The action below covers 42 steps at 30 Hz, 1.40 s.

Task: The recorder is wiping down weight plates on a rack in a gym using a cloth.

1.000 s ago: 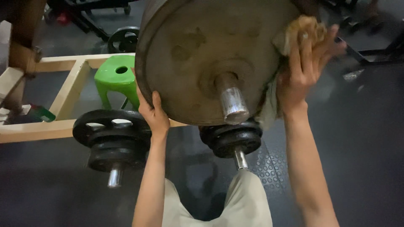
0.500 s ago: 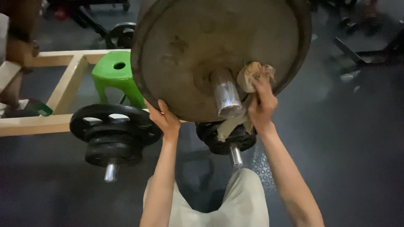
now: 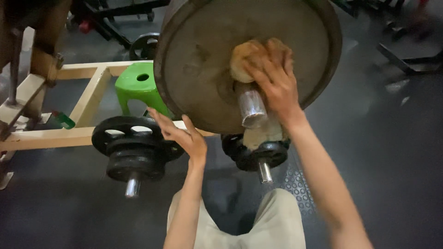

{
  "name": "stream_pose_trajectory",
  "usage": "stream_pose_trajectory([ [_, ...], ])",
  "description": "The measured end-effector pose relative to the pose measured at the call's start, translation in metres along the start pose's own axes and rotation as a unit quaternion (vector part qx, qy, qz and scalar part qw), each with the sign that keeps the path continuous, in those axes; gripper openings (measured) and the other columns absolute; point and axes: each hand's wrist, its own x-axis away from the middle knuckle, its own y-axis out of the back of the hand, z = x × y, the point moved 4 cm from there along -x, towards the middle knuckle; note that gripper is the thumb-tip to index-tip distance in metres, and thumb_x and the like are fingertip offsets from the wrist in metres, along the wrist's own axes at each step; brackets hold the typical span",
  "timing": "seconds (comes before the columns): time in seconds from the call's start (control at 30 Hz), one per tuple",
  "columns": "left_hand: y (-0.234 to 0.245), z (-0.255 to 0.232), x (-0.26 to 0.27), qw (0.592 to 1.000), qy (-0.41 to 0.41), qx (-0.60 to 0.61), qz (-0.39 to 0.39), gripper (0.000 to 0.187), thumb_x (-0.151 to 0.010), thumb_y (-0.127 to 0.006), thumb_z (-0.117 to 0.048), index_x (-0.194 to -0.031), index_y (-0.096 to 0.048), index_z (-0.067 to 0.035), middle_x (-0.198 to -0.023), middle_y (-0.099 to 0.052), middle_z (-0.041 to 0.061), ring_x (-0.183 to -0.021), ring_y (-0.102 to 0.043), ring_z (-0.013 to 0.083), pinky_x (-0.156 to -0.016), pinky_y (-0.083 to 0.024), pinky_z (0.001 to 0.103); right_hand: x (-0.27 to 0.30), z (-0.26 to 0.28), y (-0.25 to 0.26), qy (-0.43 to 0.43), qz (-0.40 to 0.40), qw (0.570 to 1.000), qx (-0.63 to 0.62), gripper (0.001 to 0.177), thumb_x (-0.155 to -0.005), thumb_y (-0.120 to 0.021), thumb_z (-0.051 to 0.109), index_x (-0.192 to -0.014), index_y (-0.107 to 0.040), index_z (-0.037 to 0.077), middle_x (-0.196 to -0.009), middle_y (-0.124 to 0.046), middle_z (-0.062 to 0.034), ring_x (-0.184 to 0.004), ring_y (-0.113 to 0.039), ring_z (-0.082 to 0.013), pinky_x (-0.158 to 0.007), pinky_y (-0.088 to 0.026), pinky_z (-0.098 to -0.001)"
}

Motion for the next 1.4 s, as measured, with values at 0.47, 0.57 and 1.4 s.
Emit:
stream_pose_trajectory([
  [0.47,0.001,-0.048,0.086,0.887,0.251,-0.05,0.384,0.064,-0.104,-0.047,-0.046,-0.077,-0.072,0.007,-0.079,-0.067,0.036,-0.083,-0.061,0.0613,-0.068,-0.04,0.068,0.098,0.093,-0.054,-0.352,-0.134,0.926,-0.031,0.078,-0.082,-0.068,-0.005,-0.145,-0.028,-0.028,-0.141,-0.049,-0.0431,-0.135,-0.047,-0.0569,-0.123,-0.017,-0.0636],
  [0.57,-0.006,-0.065,0.086,0.806,0.387,0.032,0.447,0.091,-0.101,-0.04,-0.069,-0.152,-0.042,0.006,-0.153,-0.043,0.035,-0.146,-0.038,0.0476,-0.121,-0.028,0.056,0.087,0.089,-0.035,-0.301,-0.068,0.951,-0.024,0.043,-0.077,-0.061,-0.008,-0.119,-0.065,-0.015,-0.115,-0.071,-0.0289,-0.116,-0.065,-0.0473,-0.124,-0.009,-0.0698],
  [1.4,-0.078,-0.071,-0.039,0.862,-0.407,-0.078,0.291,0.073,-0.07,-0.077,-0.022,-0.14,-0.058,-0.02,-0.107,-0.066,0.007,-0.092,-0.062,0.034,-0.079,-0.053,0.046,0.068,0.07,0.028,-0.42,0.044,0.896,-0.137,0.035,-0.079,-0.069,0.005,-0.114,-0.07,0.008,-0.105,-0.068,-0.0106,-0.106,-0.063,-0.0379,-0.091,-0.052,-0.0464],
])
